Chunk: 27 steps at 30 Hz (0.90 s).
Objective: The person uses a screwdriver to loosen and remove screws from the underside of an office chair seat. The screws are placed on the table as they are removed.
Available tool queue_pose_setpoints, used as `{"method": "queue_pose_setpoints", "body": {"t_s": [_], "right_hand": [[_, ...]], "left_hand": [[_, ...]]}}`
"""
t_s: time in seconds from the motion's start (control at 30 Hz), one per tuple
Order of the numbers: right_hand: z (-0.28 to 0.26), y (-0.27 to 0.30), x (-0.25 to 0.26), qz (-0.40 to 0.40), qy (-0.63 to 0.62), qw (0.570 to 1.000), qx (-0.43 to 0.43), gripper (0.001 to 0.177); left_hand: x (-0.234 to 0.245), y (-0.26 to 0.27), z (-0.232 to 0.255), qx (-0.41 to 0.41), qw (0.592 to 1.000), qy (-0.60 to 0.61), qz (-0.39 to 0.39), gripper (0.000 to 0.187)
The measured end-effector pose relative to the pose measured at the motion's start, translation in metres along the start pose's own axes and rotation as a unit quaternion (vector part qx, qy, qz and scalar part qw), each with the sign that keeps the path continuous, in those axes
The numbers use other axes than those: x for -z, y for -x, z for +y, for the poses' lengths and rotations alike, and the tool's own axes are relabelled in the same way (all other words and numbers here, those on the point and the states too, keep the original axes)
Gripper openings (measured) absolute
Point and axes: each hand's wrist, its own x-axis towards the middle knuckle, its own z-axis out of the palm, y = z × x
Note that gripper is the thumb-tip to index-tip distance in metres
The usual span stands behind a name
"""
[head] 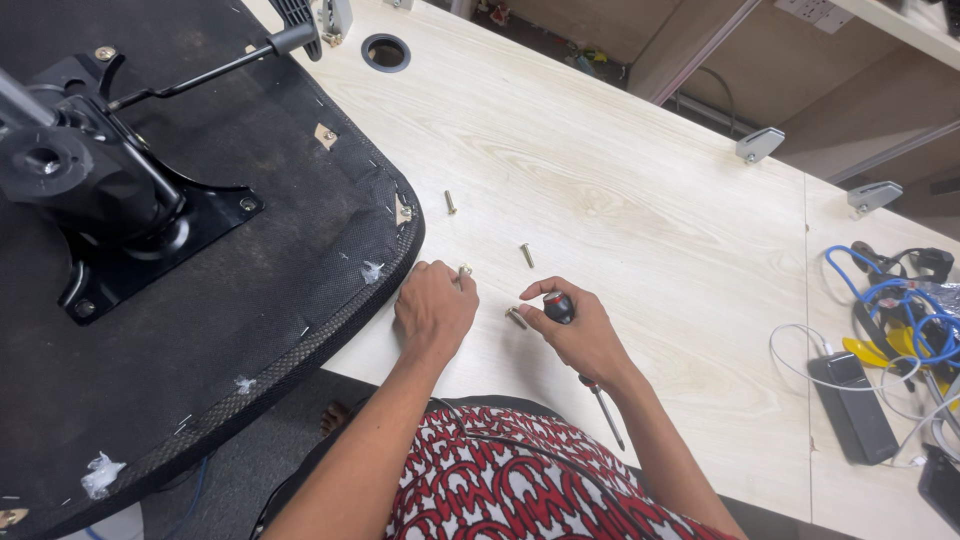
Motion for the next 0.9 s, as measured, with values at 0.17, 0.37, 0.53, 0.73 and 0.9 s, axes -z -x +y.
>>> {"method": "queue_pose_setpoints", "body": {"t_s": [0.17, 0.37, 0.53, 0.73, 0.9], "right_hand": [[0.002, 0.002, -0.004, -0.007, 0.007, 1.000, -0.010, 0.029], [0.003, 0.002, -0.010, 0.012, 0.004, 1.000, 0.004, 0.025], [-0.005, -0.003, -0.004, 0.050, -0.167, 0.984, 0.026, 0.045], [-0.063, -0.025, 0.025, 0.068, -0.401, 0.899, 0.161, 0.036], [-0.126, -0.051, 0.027, 0.063, -0.491, 0.827, 0.266, 0.032]], "left_hand": [[0.009, 0.004, 0.008, 0.074, 0.994, 0.081, -0.017, 0.031], [0.012, 0.005, 0.003, 0.080, 0.988, 0.131, -0.032, 0.019], [0.008, 0.007, -0.003, -0.090, 0.986, 0.099, 0.095, 0.012], [0.030, -0.012, -0.002, -0.155, 0.964, 0.070, 0.204, 0.014], [0.057, -0.026, -0.014, -0.105, 0.955, 0.046, 0.273, 0.030]]}}
